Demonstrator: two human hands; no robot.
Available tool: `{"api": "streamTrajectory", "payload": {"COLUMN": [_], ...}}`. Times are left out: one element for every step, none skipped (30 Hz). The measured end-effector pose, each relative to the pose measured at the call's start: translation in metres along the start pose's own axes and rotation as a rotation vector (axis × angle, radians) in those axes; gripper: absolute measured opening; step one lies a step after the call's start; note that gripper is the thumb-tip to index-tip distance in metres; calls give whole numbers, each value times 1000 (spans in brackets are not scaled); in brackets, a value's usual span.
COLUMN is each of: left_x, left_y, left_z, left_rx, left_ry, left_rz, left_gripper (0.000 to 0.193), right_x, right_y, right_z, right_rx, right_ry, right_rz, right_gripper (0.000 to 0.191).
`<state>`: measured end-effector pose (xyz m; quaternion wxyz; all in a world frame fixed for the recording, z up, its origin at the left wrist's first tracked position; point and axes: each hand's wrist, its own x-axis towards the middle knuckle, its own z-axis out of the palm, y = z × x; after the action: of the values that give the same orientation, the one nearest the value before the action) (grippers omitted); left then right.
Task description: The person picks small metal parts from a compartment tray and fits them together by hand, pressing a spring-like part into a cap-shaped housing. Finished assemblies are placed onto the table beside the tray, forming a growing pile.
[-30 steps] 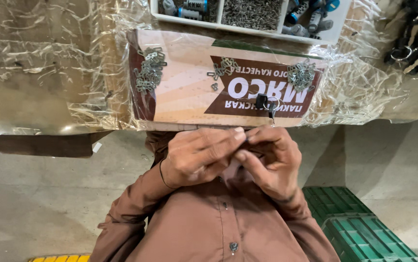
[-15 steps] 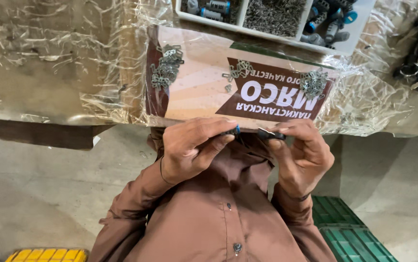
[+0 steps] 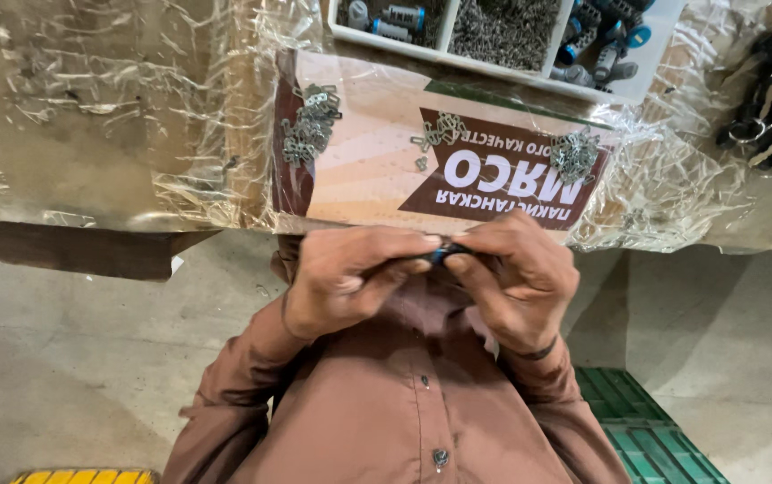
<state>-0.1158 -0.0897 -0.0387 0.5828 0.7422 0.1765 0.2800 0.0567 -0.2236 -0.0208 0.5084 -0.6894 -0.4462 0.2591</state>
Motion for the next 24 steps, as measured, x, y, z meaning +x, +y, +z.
{"api": "streamTrajectory", "payload": {"left_x": [-1, -3, -5, -6, -8, -9, -9, -9, -8, -7, -7, -6, -6, -5, -4, -4, -3, -2, -1, -1, -2, -3, -5, -7], "left_y": [0, 0, 1, 1, 1, 1, 1, 1, 1, 1, 2, 4, 6, 8, 10, 12, 14, 15, 15, 14, 12, 11, 9, 7], "left_z": [-2, -3, -5, -8, -8, -8, -8, -9, -9, -9, -9, -10, -10, -11, -13, -14, -15, -17, -17, -16, -15, -14, -13, -12], "left_rx": [3, -5, -9, -10, -36, -65, -94, -38, 15, 67, 88, 110, 129, 146, 161, 175, 158, 140, 126, 138, 150, 163, 170, 174], "left_ry": [27, 37, 50, 68, 74, 77, 80, 61, 38, 13, 35, 55, 75, 116, 160, 206, 214, 225, 239, 235, 230, 223, 212, 195], "left_rz": [1, -7, -12, -15, -36, -57, -74, -36, 2, 44, 63, 86, 110, 108, 105, 97, 90, 82, 71, 76, 76, 69, 68, 61], "left_gripper": [23, 24, 24, 24, 24, 25, 26, 25, 25, 26, 26, 27, 27, 28, 30, 32, 31, 30, 29, 29, 30, 30, 30, 31], "right_x": [2, 2, 3, 3, 2, 2, 2, 4, 6, 10, 21, 33, 49, 63, 73, 80, 87, 85, 78, 66, 51, 34, 15, -3], "right_y": [-1, -2, -1, -1, 0, 2, 3, 5, 7, 10, 16, 22, 29, 36, 40, 44, 47, 47, 45, 41, 36, 31, 24, 19], "right_z": [2, 5, 7, 8, 8, 6, 4, 1, -5, -11, -21, -32, -44, -54, -65, -74, -82, -85, -83, -78, -71, -61, -54, -47], "right_rx": [38, 77, 118, 200, 281, 359, 357, 351, 343, 339, 334, 330, 394, 456, 610, 744, 828, 787, 749, 714, 679, 625, 544, 465], "right_ry": [-21, -43, -65, -81, -97, -111, -129, -142, -152, -244, -335, -423, -441, -461, -233, -4, 202, 213, 218, 223, 229, 211, 127, 23], "right_rz": [15, 36, 52, 97, 146, 198, 184, 171, 161, 209, 252, 293, 234, 172, 102, -9, -137, -176, -212, -241, -264, -243, -169, -90], "right_gripper": [16, 17, 18, 18, 19, 20, 20, 19, 19, 19, 19, 19, 15, 11, 25, 39, 54, 52, 50, 48, 46, 42, 37, 33]}}
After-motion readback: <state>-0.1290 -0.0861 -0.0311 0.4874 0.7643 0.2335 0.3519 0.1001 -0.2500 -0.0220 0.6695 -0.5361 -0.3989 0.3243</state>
